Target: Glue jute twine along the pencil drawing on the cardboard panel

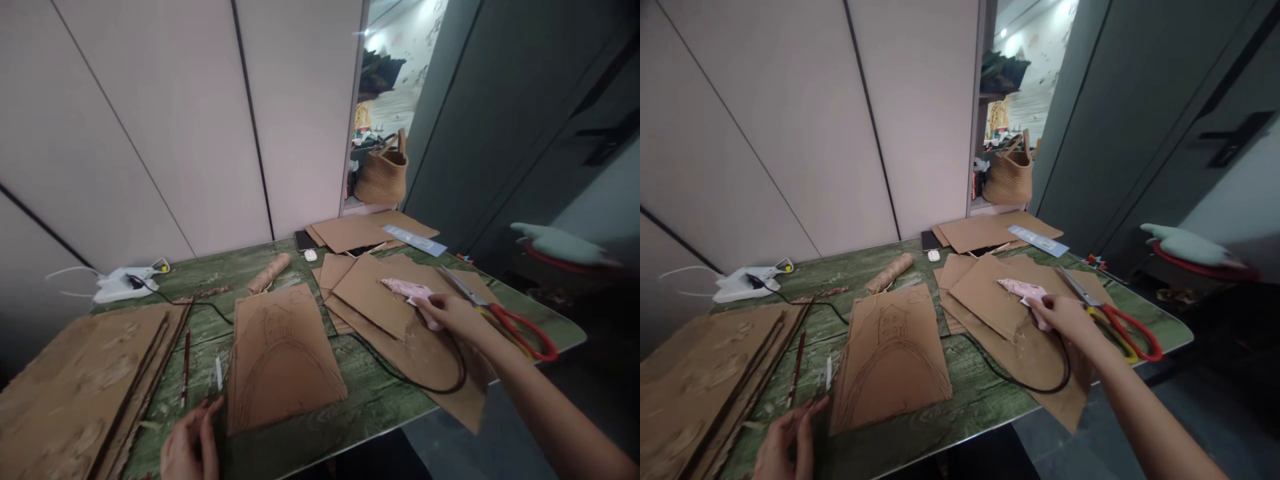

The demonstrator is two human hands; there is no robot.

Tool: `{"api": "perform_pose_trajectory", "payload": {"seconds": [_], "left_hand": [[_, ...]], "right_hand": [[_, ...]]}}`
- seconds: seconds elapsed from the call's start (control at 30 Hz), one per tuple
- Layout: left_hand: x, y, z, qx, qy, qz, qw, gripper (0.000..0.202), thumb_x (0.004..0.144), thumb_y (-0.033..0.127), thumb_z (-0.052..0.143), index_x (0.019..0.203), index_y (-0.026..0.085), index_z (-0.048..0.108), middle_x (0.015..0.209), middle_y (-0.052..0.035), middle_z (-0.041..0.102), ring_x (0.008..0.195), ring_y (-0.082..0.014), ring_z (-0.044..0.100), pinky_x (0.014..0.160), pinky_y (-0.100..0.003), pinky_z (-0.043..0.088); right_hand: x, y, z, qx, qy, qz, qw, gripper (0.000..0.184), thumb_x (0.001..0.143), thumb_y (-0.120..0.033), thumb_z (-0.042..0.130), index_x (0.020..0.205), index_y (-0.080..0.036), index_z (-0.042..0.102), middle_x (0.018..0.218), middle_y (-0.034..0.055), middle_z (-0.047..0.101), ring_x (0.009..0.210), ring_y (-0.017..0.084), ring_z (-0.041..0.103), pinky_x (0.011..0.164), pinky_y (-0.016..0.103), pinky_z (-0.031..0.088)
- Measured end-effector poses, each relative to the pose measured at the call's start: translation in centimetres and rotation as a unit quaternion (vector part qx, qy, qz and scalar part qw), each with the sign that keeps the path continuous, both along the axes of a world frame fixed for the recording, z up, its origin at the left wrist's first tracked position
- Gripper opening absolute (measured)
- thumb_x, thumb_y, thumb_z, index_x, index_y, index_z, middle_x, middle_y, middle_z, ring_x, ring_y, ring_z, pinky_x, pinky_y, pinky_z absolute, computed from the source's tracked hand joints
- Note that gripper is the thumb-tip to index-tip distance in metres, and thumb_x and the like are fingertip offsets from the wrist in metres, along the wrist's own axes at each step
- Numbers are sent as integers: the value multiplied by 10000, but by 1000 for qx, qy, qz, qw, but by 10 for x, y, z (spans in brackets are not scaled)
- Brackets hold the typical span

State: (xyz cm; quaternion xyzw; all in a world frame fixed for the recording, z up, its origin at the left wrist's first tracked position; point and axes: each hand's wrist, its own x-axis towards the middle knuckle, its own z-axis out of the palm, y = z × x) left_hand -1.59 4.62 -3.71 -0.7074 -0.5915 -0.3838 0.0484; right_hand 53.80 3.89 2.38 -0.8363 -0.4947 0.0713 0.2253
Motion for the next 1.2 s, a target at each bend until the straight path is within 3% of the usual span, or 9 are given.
{"api": "perform_pose_trajectory", "payload": {"seconds": [0.13,0.23,0.4,0.47,0.53,0.63,0.8,0.97,1.2], "left_hand": [[12,-8,9,2,-9,8,1000,325,996,502,394,924,244,579,852,-42,766,771,-249,697,708,-365,497],[19,-12,14,-35,-45,-11,998,290,1003,485,415,952,251,578,886,-27,773,848,-249,686,744,-359,490],[22,-16,16,-61,-77,-33,995,219,1013,432,432,988,257,561,912,-6,782,916,-243,678,786,-356,485],[23,-18,15,-75,-88,-41,992,181,1012,397,447,1011,257,562,916,-2,781,922,-235,683,776,-346,488],[24,-19,16,-83,-95,-51,991,150,1008,365,464,1040,253,558,890,2,780,912,-230,688,786,-345,490],[26,-22,18,-78,-108,-60,989,118,1005,321,473,1040,244,555,879,-7,773,904,-225,693,817,-352,491],[27,-25,24,-91,-114,-120,982,124,1008,239,464,1035,248,584,982,-26,766,994,-207,691,872,-343,501],[26,-27,27,-135,-112,-199,964,167,1006,192,451,1051,257,598,1011,-23,768,1013,-184,706,886,-322,521],[27,-28,28,-181,-134,-197,954,117,1005,204,459,1056,250,554,989,-18,779,958,-176,727,856,-305,534]], "right_hand": [[3,2,9,-18,27,-27,999,494,837,-624,410,638,-203,574,609,130,646,626,299,631,581,363,420],[-4,-1,28,64,95,-12,993,486,841,-661,444,694,-208,536,666,82,619,670,241,594,611,334,415],[-43,12,68,179,312,44,932,495,758,-666,681,905,-212,548,766,53,627,663,181,592,592,313,401],[-66,18,81,166,365,89,912,486,773,-651,690,940,-217,550,762,53,641,602,154,569,557,309,382],[-91,20,87,103,387,141,905,453,797,-652,671,812,-217,547,619,17,584,488,107,454,494,296,312],[-132,16,78,-4,439,231,868,472,831,-650,638,687,-211,540,522,-13,492,456,90,374,469,288,257],[-194,5,39,-180,527,356,750,468,822,-635,657,765,-182,553,572,-33,508,497,91,442,485,248,308],[-225,0,21,-225,478,408,744,536,850,-695,581,696,-195,464,560,-56,480,457,64,403,473,231,269],[-234,-2,21,-256,447,407,754,541,862,-713,545,725,-196,464,577,-63,456,458,60,393,458,226,263]]}}
